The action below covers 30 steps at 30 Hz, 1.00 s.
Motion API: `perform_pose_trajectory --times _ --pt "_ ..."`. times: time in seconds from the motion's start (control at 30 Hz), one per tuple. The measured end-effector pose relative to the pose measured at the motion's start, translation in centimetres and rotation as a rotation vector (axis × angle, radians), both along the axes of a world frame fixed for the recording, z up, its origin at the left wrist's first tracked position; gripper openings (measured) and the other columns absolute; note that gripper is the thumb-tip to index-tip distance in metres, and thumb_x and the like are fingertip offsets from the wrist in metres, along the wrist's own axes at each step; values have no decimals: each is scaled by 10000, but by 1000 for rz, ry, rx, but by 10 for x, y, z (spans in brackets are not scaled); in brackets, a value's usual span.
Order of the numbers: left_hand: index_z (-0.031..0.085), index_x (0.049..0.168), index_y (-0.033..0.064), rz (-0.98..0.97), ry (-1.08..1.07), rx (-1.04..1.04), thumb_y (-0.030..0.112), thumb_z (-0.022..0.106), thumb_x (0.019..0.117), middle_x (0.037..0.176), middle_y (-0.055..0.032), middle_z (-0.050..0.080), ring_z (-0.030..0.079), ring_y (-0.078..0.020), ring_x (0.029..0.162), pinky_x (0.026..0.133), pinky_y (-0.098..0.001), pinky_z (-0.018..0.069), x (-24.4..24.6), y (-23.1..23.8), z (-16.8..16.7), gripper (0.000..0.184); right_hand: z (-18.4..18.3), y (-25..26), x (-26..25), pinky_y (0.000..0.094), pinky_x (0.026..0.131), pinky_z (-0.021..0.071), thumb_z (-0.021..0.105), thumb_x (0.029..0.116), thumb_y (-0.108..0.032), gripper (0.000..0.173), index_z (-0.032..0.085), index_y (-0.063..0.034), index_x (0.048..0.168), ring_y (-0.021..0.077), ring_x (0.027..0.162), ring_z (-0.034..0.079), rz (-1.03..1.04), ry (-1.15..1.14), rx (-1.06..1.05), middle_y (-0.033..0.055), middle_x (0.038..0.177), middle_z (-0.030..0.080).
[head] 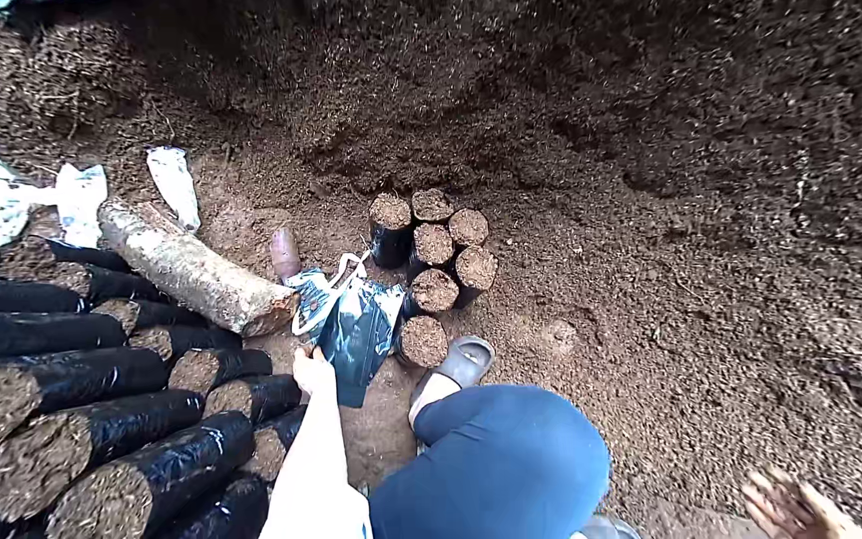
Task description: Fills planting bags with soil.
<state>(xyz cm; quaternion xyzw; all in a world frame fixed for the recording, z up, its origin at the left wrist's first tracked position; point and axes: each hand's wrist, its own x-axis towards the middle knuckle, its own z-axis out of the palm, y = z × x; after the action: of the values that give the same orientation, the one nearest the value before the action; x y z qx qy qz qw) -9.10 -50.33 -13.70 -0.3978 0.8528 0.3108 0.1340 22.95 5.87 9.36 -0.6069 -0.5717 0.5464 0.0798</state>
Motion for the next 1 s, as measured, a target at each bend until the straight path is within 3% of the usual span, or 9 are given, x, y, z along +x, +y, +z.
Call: perform_pose_trajectory --times 0.17,0.27,0.37,0.43,0.5,0.6,0.67,0.8,1.0 --pt "547 1384 -60 -218 303 240 -12 511 1012 1416 -259 573 555 -345 1337 1149 -482 412 -32 9 91 376 14 -34 -85 278 757 590 365 1111 -366 451 426 -94 1465 109 922 700 345 20 109 22 1216 662" --pt "587 1368 10 -787 268 278 63 579 1013 1331 -223 654 640 -379 1231 1068 -589 479 -51 44 171 359 36 -79 -150 255 768 578 438 1082 -320 420 496 -70 1415 73 900 687 641 93 250 43 1280 652" --pt "637 1301 51 -1353 286 323 120 637 1006 1187 -178 713 696 -336 1095 981 -572 528 -59 116 254 302 59 -133 -212 368 894 590 559 1019 -249 476 493 -126 1474 152 1065 683 930 196 316 78 1476 543" --pt "653 1247 34 -1667 358 340 111 650 1004 1107 -164 724 708 -307 1024 937 -519 550 -58 162 302 255 70 -162 -243 332 827 592 639 983 -208 626 399 -222 1561 108 943 694 1078 280 288 11 1577 454" --pt "672 1184 50 -1776 513 364 113 665 989 1057 -112 728 711 -230 965 901 -443 564 -58 193 336 205 76 -177 -262 262 783 588 650 964 -98 648 386 -170 1552 66 859 675 1128 429 188 10 1451 545" --pt "631 1266 67 -1740 533 352 208 679 1002 1067 -72 720 702 -133 921 886 -338 568 -66 218 375 304 81 -169 -264 238 745 600 587 996 -13 383 493 -38 1366 68 780 686 967 564 149 39 1066 683" --pt "680 1205 54 -1761 422 339 250 675 1003 1023 -79 725 693 -140 912 889 -364 558 -71 230 382 281 83 -154 -250 246 764 607 585 998 -18 359 507 -48 1348 72 800 694 874 584 193 39 1073 679" --pt "673 919 26 -1791 334 435 196 657 1006 758 -59 607 566 -140 669 663 -359 487 -60 262 360 191 74 -134 -220 322 776 625 594 989 -18 353 527 -40 1335 134 852 709 740 593 272 85 1195 665" --pt "630 896 59 -1788 172 496 319 626 1030 713 -49 565 542 -162 634 625 -398 474 -34 345 306 293 35 -80 -189 445 834 606 606 1007 -102 385 547 -58 1385 250 930 714 505 412 356 175 1257 655"
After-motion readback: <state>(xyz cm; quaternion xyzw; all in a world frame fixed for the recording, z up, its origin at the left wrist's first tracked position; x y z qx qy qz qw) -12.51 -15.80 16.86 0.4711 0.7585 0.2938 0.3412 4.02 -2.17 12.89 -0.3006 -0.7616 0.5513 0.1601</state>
